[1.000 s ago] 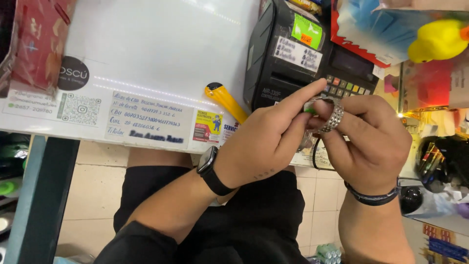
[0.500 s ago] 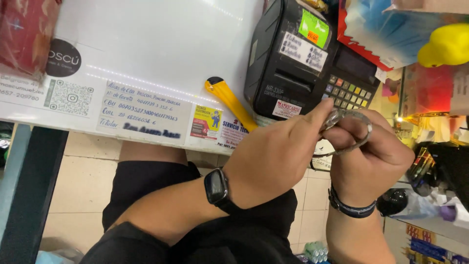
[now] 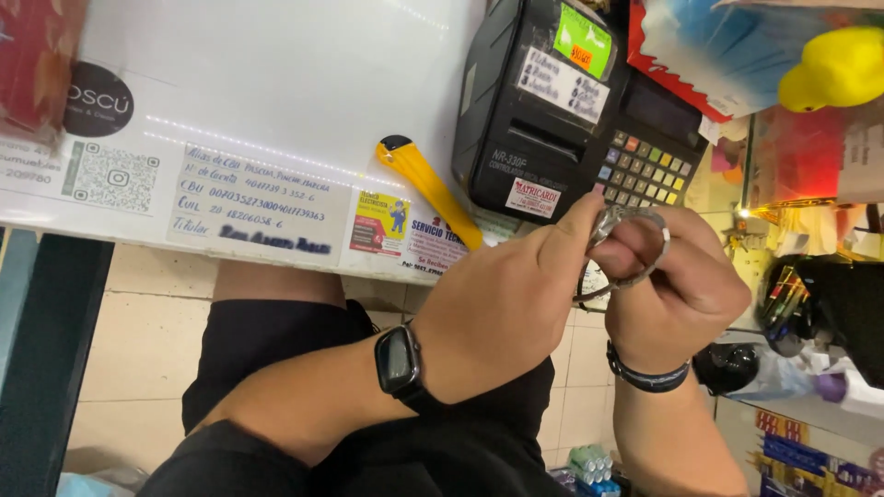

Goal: Using a small precision tool to adjust or repair the links of a metal watch band at a store counter.

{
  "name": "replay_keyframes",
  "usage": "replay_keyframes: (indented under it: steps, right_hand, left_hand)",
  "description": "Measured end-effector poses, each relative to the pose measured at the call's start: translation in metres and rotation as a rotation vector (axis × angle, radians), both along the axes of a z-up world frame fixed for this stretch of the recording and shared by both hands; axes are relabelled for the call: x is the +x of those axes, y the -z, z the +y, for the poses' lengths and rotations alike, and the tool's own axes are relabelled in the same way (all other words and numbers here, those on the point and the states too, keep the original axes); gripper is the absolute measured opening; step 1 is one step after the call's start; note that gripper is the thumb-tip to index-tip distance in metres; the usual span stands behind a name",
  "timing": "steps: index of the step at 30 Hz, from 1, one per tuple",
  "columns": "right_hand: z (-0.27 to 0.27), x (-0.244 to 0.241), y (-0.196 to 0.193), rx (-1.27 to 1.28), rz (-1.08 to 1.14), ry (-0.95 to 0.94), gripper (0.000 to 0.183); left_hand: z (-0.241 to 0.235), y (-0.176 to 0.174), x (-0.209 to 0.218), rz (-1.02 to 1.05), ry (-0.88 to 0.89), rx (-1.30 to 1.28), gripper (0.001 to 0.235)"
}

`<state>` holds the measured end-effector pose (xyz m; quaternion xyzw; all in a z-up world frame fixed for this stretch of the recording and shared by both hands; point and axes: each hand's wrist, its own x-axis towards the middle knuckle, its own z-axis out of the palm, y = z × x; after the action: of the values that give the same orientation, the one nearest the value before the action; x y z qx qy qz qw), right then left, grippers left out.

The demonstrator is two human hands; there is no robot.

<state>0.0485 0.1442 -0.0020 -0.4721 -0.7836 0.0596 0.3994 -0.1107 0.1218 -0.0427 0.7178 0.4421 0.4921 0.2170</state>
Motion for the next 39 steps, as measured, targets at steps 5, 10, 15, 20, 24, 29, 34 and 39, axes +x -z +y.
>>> replay_keyframes:
  steps: [5, 10, 15, 20, 24, 29, 34, 39]
  right_hand:
    - [0.013, 0.015, 0.008, 0.041, -0.016, -0.149, 0.024]
    - [0.033, 0.025, 0.004, 0.101, -0.061, -0.399, 0.005]
    - [0.058, 0.04, -0.005, 0.189, -0.152, -0.629, 0.018]
    - [0.067, 0.027, -0.024, 0.19, -0.301, -0.869, 0.008]
    - [0.071, 0.045, -0.021, 0.272, -0.461, -0.775, 0.015]
    - [0.058, 0.036, 0.007, 0.139, -0.077, -0.57, 0.008]
    - [0.043, 0.014, 0.011, 0.011, -0.012, -0.372, 0.015]
    - [0.045, 0.011, 0.017, -0.026, 0.057, -0.419, 0.007]
  left_hand:
    - [0.001, 0.001, -0.001, -0.017, 0.047, -0.083, 0.057]
    - [0.003, -0.01, -0.012, -0.148, 0.167, -0.185, 0.044]
    - [0.011, -0.012, -0.026, -0.152, 0.296, -0.18, 0.031]
    - [0.017, -0.013, -0.029, -0.245, 0.402, -0.272, 0.042]
    - [0.019, -0.011, -0.02, -0.21, 0.351, -0.226, 0.048]
    - [0.017, -0.014, -0.009, -0.25, 0.322, -0.318, 0.054]
    - [0.015, -0.006, -0.001, -0.225, 0.261, -0.322, 0.062]
    - [0.011, 0.001, 0.007, -0.178, 0.186, -0.299, 0.061]
